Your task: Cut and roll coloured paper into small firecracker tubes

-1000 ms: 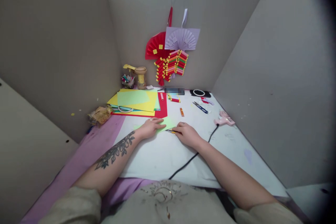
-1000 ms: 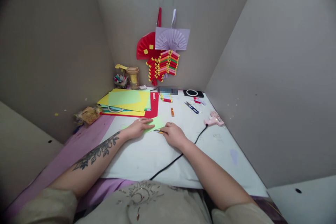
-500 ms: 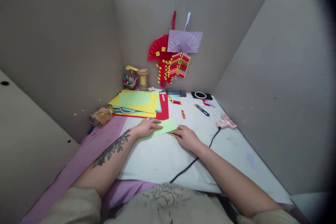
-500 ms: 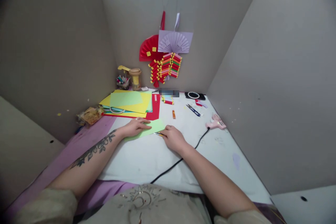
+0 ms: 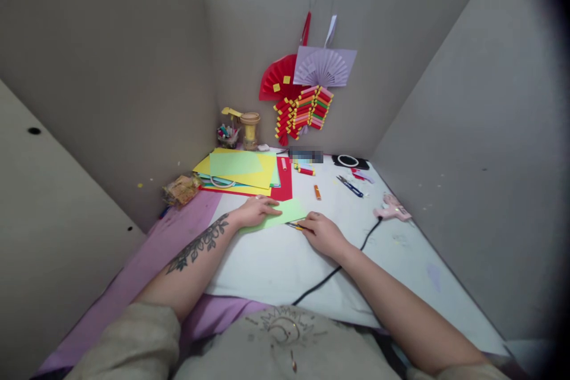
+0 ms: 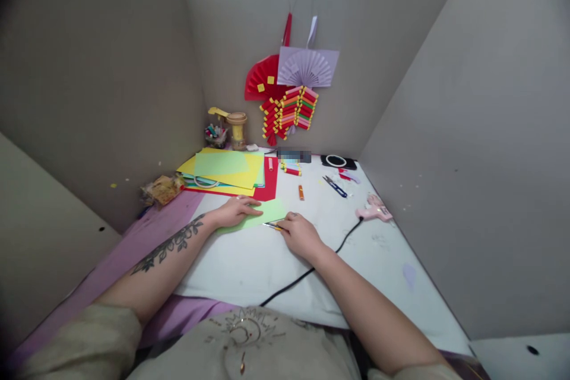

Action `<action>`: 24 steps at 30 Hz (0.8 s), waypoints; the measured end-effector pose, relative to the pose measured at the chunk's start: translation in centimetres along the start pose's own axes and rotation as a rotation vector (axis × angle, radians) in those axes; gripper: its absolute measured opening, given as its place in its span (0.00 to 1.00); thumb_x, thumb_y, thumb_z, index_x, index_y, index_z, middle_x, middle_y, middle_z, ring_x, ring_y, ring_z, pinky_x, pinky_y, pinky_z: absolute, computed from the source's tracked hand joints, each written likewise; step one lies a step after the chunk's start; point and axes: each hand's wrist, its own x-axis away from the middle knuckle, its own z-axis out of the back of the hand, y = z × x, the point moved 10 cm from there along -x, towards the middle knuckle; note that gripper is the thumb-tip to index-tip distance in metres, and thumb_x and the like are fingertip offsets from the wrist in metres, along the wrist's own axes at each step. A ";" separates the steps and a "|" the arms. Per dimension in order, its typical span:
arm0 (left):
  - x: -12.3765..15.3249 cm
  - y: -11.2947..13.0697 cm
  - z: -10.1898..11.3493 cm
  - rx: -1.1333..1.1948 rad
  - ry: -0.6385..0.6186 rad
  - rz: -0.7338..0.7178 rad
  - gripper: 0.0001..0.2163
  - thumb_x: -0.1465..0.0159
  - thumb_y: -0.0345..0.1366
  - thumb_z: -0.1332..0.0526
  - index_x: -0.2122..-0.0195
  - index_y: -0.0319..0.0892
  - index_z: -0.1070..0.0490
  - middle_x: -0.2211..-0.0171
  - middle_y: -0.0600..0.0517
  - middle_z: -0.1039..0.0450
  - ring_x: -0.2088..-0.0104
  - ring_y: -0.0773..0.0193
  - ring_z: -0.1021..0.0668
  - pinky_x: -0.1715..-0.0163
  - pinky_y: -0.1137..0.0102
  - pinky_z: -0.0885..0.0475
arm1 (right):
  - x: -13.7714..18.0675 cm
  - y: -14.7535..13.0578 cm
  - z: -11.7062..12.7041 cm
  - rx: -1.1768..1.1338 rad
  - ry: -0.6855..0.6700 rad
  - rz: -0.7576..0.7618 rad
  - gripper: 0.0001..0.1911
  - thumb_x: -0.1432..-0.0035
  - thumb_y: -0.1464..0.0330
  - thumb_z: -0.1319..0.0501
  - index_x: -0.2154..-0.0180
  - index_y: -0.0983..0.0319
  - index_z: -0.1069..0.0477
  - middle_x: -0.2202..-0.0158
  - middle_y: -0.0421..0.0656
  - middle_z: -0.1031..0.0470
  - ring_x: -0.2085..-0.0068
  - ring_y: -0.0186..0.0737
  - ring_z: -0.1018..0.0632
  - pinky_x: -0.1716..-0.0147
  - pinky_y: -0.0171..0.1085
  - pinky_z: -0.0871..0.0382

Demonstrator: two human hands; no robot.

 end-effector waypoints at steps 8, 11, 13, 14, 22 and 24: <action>-0.1 -0.5 -0.3 -0.012 -0.004 -0.006 0.20 0.37 0.29 0.51 0.50 0.58 0.30 0.44 0.56 0.35 0.47 0.59 0.33 0.47 0.62 0.42 | -0.2 -0.7 -0.3 -0.001 0.006 0.025 0.17 0.43 0.73 0.46 0.55 0.56 0.26 0.64 0.44 0.29 0.60 0.39 0.30 0.60 0.35 0.37; -0.1 -0.5 -0.3 -0.016 0.001 -0.016 0.20 0.37 0.29 0.51 0.49 0.58 0.30 0.44 0.56 0.35 0.47 0.60 0.33 0.47 0.63 0.42 | -0.3 -0.8 -0.4 -0.003 0.008 0.022 0.16 0.43 0.73 0.46 0.55 0.57 0.26 0.63 0.45 0.30 0.59 0.39 0.30 0.60 0.35 0.37; -0.2 -0.5 -0.3 -0.015 0.000 -0.018 0.20 0.37 0.29 0.51 0.50 0.58 0.30 0.44 0.56 0.35 0.47 0.60 0.34 0.47 0.63 0.42 | -0.4 -1.0 -0.4 0.007 0.008 0.028 0.15 0.42 0.72 0.46 0.56 0.57 0.25 0.63 0.45 0.30 0.60 0.39 0.30 0.60 0.35 0.37; -0.2 -0.5 -0.3 -0.014 0.000 -0.020 0.20 0.37 0.29 0.51 0.50 0.57 0.30 0.44 0.56 0.35 0.47 0.60 0.34 0.47 0.63 0.42 | -0.4 -1.2 -0.5 0.014 0.007 0.036 0.15 0.42 0.71 0.46 0.56 0.57 0.25 0.63 0.45 0.30 0.60 0.39 0.30 0.60 0.35 0.37; -0.2 -0.6 -0.5 -0.013 -0.019 0.010 0.19 0.37 0.30 0.51 0.50 0.58 0.30 0.44 0.56 0.35 0.47 0.59 0.33 0.47 0.63 0.43 | -0.4 -2.2 -0.7 0.016 0.022 0.063 0.15 0.42 0.73 0.46 0.56 0.58 0.26 0.64 0.45 0.30 0.60 0.39 0.30 0.60 0.35 0.38; -0.2 -0.6 -0.5 -0.009 -0.011 0.004 0.19 0.36 0.30 0.51 0.50 0.57 0.30 0.44 0.56 0.35 0.47 0.59 0.33 0.47 0.63 0.43 | -0.5 -2.7 -0.9 0.016 0.009 0.073 0.15 0.42 0.73 0.46 0.56 0.58 0.26 0.64 0.45 0.30 0.60 0.38 0.30 0.60 0.35 0.38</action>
